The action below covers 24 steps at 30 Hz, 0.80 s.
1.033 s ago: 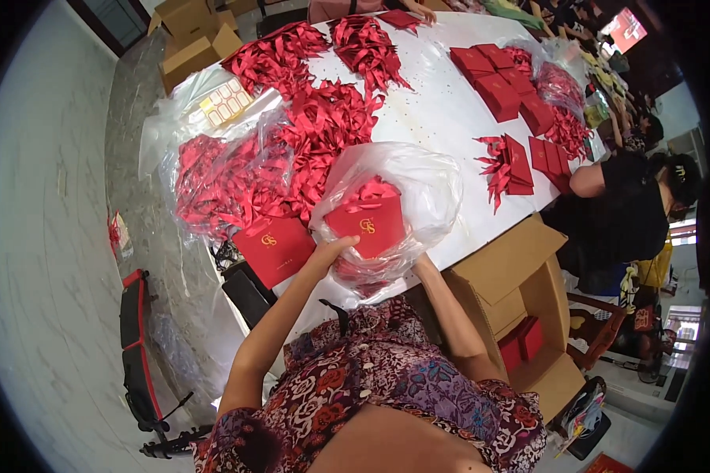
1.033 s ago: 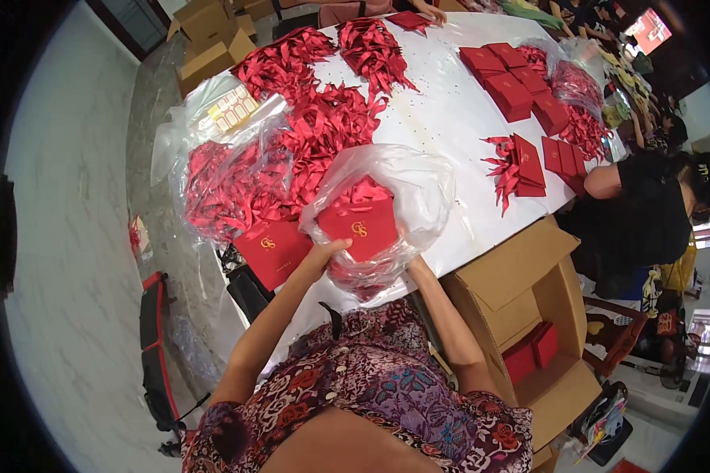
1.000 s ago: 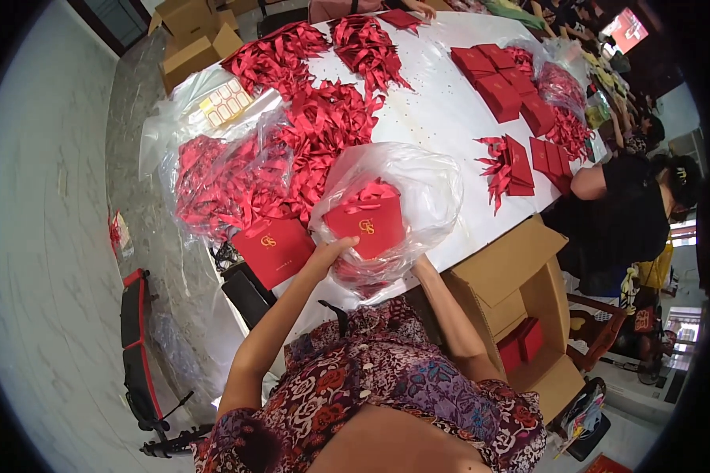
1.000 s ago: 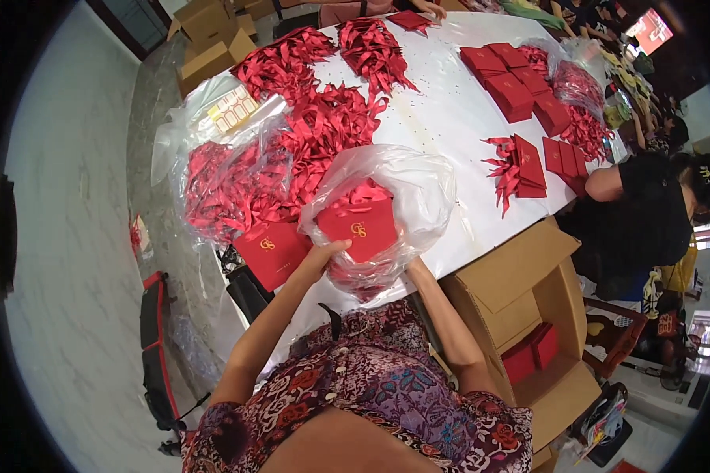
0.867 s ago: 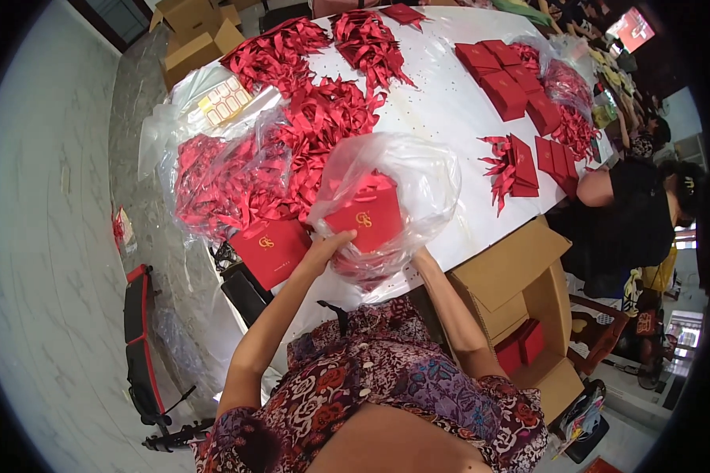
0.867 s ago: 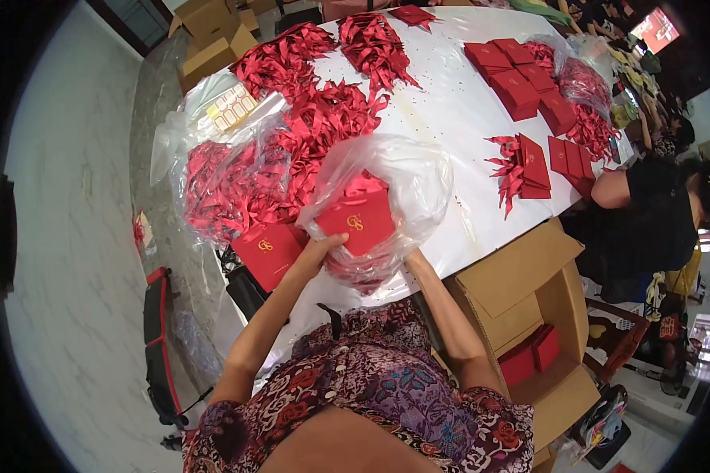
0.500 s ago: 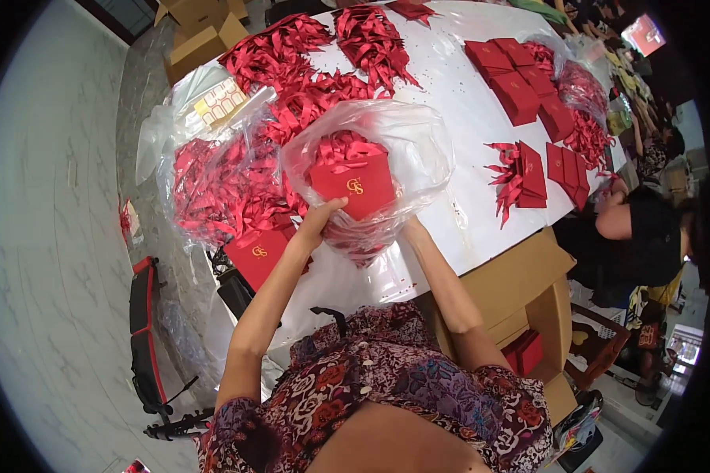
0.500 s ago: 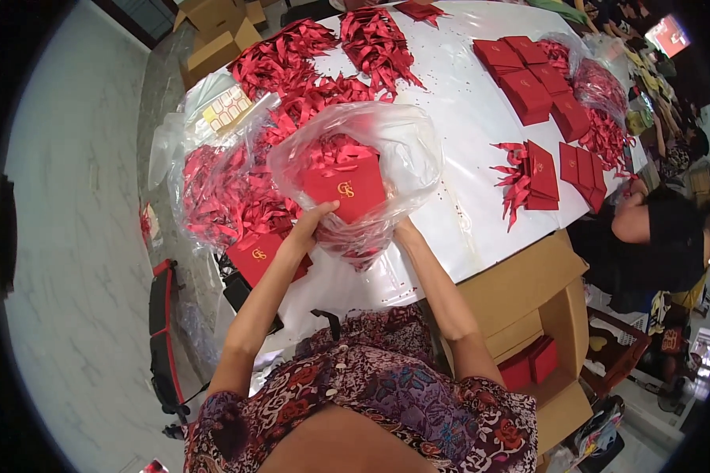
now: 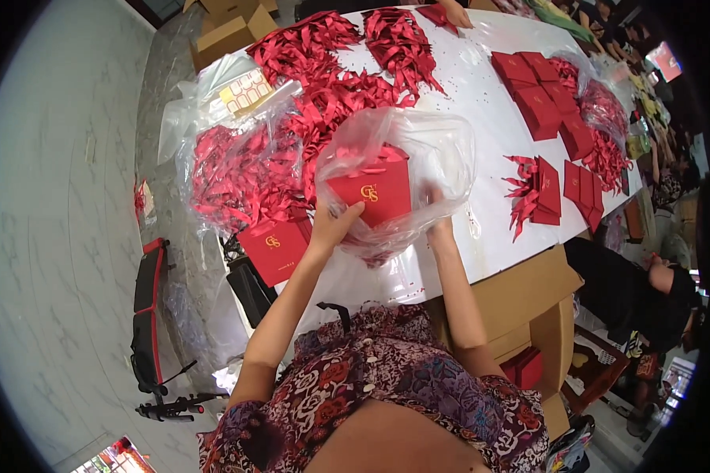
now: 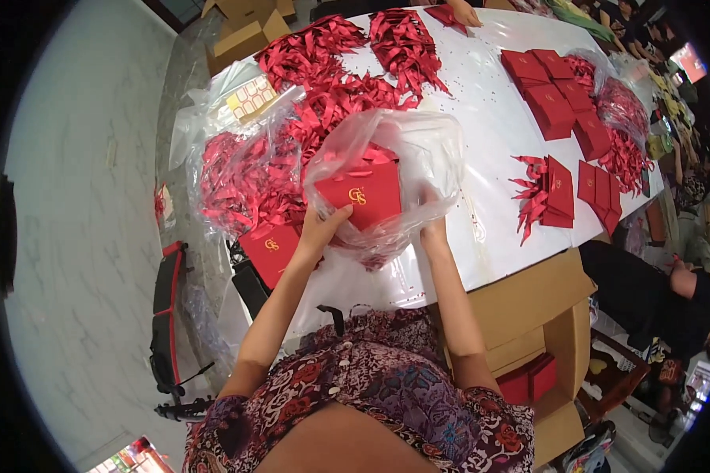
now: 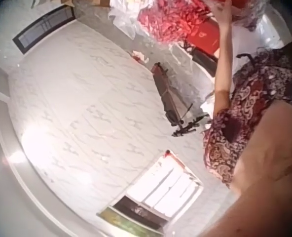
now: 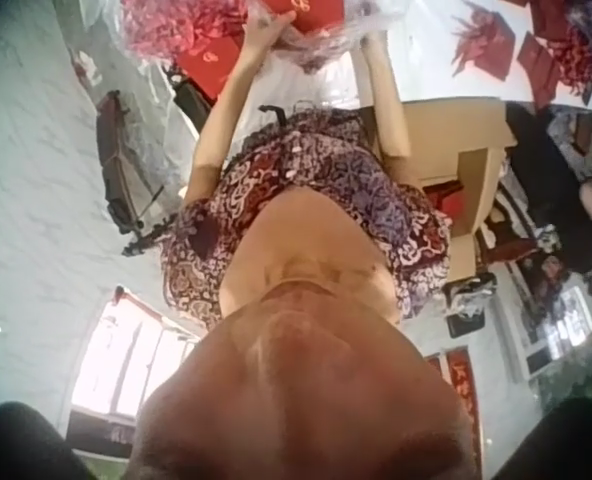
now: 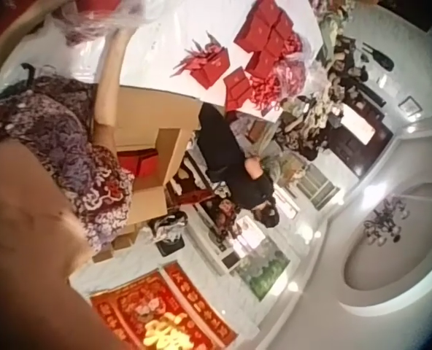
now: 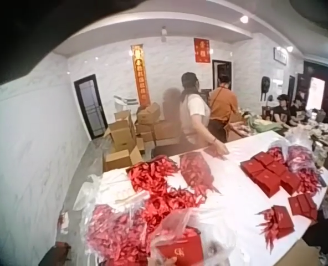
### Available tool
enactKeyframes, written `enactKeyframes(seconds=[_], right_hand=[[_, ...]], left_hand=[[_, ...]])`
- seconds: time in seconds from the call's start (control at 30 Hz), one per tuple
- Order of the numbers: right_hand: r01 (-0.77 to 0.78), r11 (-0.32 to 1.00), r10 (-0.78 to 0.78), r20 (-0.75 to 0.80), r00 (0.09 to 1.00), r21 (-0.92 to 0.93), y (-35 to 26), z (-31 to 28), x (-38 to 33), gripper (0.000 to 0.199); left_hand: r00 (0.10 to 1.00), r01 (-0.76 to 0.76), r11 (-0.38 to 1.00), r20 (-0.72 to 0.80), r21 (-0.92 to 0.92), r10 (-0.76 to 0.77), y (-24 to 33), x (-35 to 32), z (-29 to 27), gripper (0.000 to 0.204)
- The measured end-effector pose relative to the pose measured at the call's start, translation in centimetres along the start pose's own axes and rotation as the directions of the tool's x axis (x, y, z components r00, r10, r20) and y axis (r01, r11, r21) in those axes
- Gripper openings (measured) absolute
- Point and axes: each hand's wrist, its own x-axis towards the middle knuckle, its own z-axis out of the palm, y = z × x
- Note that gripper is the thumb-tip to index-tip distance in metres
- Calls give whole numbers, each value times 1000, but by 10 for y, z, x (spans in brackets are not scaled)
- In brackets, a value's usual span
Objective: The recorder is counting, stacking, and placing red decorative paper bags into a larger plastic bag as part of a manual assembly line.
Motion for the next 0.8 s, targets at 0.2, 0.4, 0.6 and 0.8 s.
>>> enactKeyframes(seconds=[0.2, 0.4, 0.6, 0.8], right_hand=[[-44, 992, 57, -108, 993, 118, -60, 5, -31, 54], [359, 896, -428, -294, 855, -260, -102, 33, -70, 45], [678, 383, -750, 218, 625, -628, -132, 80, -67, 33], [572, 166, -464, 448, 764, -803, -101, 115, -21, 36]], left_hand=[[999, -33, 989, -25, -142, 30, 9, 0, 0, 67], [978, -200, 977, -79, -71, 195, -6, 11, 2, 64], [903, -372, 884, -111, 284, 416, -23, 23, -3, 77], [884, -300, 825, -186, 479, 429, -28, 29, 19, 98]])
